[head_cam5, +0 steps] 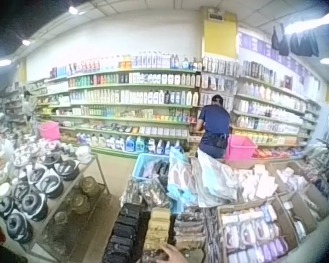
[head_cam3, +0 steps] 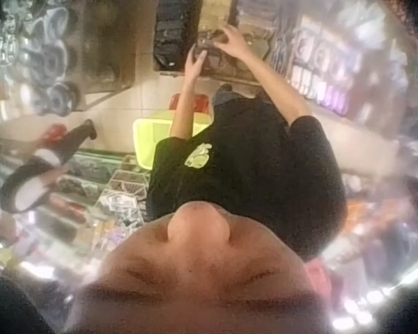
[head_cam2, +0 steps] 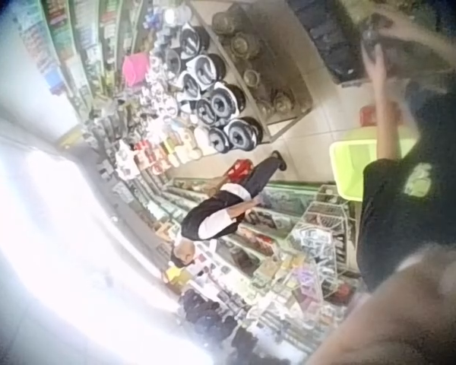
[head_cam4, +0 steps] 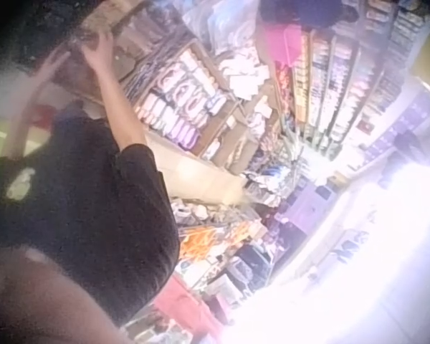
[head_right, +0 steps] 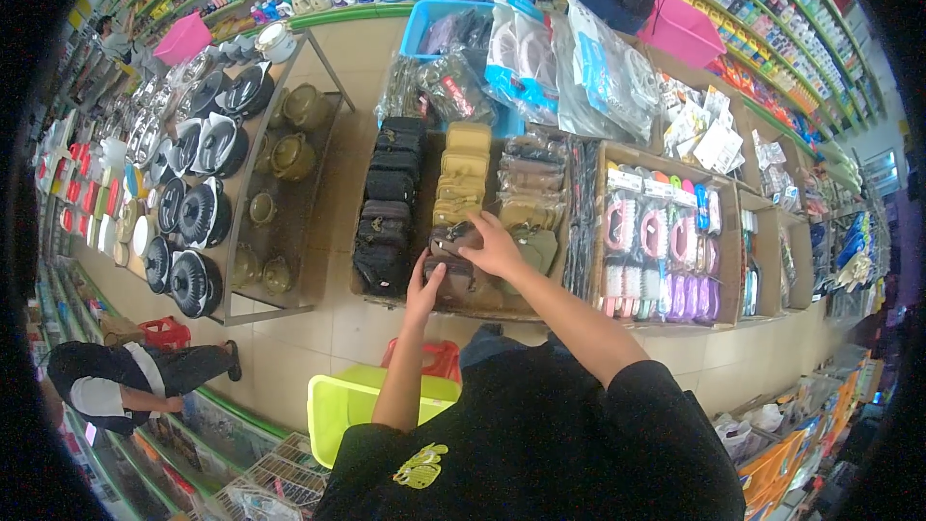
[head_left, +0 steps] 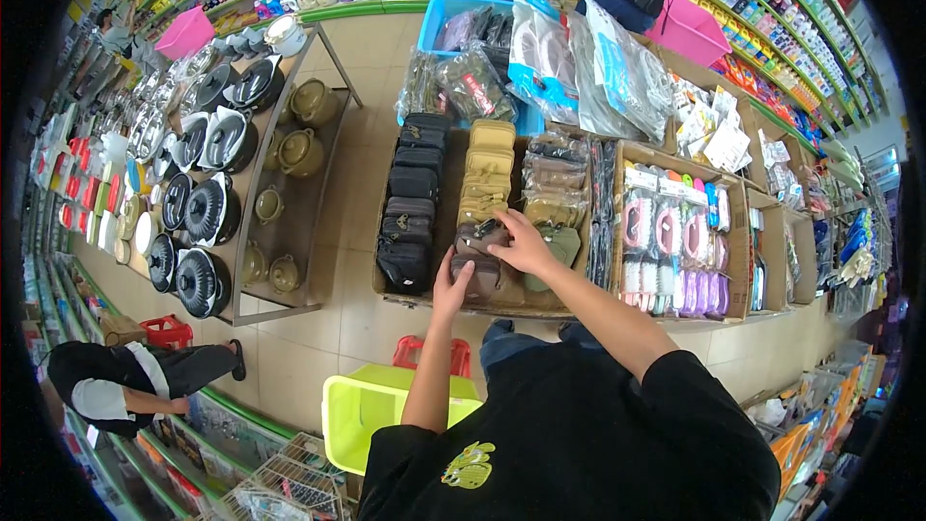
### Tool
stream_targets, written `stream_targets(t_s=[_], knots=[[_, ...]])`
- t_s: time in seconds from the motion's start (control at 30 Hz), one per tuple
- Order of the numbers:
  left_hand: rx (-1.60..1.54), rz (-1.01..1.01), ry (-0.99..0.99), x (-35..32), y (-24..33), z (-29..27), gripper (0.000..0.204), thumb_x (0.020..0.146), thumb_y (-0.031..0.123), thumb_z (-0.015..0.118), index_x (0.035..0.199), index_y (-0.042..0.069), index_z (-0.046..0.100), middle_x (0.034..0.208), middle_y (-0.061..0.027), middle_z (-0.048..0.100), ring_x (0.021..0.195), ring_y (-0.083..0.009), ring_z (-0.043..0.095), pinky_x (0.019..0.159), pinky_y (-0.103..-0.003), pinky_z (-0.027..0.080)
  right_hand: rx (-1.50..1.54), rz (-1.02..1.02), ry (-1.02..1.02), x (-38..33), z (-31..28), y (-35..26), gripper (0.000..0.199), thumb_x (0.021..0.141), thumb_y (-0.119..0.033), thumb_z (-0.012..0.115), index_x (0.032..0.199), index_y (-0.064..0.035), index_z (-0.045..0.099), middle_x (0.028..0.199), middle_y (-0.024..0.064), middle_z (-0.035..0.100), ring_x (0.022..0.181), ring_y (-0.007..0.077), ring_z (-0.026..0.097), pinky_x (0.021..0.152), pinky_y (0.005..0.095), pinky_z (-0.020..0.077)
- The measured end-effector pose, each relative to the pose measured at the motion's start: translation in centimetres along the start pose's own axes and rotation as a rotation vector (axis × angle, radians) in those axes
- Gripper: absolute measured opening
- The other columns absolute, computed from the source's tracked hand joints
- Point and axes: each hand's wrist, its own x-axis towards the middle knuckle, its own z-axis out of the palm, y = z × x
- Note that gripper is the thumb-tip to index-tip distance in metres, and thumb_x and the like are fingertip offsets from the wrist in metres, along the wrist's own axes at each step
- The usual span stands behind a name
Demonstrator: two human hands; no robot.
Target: Sorting small pouches from a plastic basket into a box on a store shelf.
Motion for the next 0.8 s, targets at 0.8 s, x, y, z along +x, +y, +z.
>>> stream_targets(t_s=[0.8], knots=[[-0.171, -0.14, -0.052, 2.0, 1.3, 1.2, 0.075, 0.103, 0.058, 0.034, 0.156, 0.006, 0.026, 0.158, -0.0144, 0.031, 0.145, -0.0268, 0.03, 0.118, -0.038, 0.021, 0.556, 0.444, -0.024, -4.1, 3.7, 2.1, 0.103, 0.084, -0.031, 0.079, 0.159, -0.0139, 0.01, 0.157, 0.0238, 0.029, 0.137, 0.0316, 0.042, 0.101, 0.04, 0.0448]])
